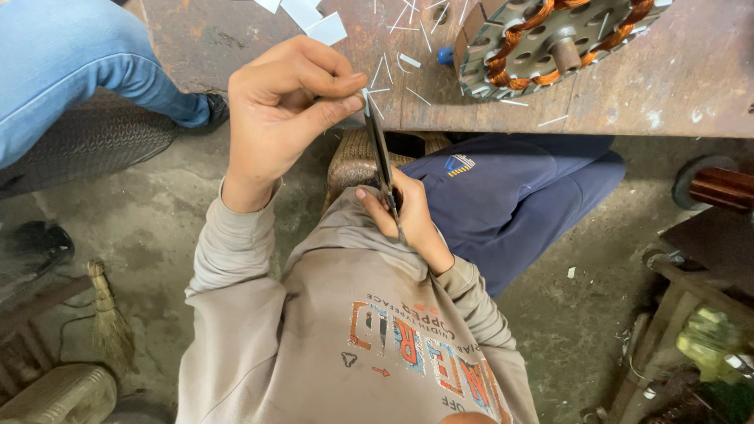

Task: The person cuts small white rectangular pieces with scissors and inserts them into slots on a copper-wound stator. They repeat this process for multiple slots, handling the stator and pieces by hand.

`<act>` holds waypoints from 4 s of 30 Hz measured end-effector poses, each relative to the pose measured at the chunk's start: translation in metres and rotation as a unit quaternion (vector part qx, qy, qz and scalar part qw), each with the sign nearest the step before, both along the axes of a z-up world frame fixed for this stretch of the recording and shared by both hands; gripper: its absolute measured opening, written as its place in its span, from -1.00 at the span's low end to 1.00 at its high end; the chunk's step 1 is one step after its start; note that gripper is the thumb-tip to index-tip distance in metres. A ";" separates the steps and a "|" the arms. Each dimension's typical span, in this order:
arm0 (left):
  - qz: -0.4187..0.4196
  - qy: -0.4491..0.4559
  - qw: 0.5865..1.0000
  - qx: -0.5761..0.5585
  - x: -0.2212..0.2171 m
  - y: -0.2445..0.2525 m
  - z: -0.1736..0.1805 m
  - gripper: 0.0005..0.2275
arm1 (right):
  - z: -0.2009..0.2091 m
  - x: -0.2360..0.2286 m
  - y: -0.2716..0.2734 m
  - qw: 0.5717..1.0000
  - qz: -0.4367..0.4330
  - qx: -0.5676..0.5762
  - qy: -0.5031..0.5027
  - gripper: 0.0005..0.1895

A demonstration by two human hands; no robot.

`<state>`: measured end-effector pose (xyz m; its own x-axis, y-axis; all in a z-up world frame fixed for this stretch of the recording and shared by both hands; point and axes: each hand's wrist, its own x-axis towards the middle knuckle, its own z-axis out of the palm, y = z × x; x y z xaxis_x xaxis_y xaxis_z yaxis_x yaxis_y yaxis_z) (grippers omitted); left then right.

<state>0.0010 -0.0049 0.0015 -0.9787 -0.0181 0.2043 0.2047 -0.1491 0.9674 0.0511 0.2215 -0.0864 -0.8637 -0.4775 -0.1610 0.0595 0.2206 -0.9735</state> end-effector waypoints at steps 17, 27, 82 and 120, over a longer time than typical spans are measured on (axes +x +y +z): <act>-0.077 -0.074 0.994 0.030 -0.001 -0.003 0.006 -0.78 | -0.008 0.004 -0.001 0.999 -0.014 0.021 0.033 -0.76; -0.088 -0.068 0.994 -0.002 -0.004 -0.004 0.012 -0.70 | 0.005 0.001 -0.005 1.000 -0.028 -0.009 0.009 -0.84; 0.044 -0.023 0.993 0.111 0.008 0.034 -0.010 -0.74 | -0.003 0.009 0.018 0.997 0.042 -0.051 -0.027 -0.67; 0.095 -0.009 0.995 0.038 0.006 0.038 0.002 -0.87 | 0.007 0.002 0.020 0.997 0.051 -0.037 -0.037 -0.70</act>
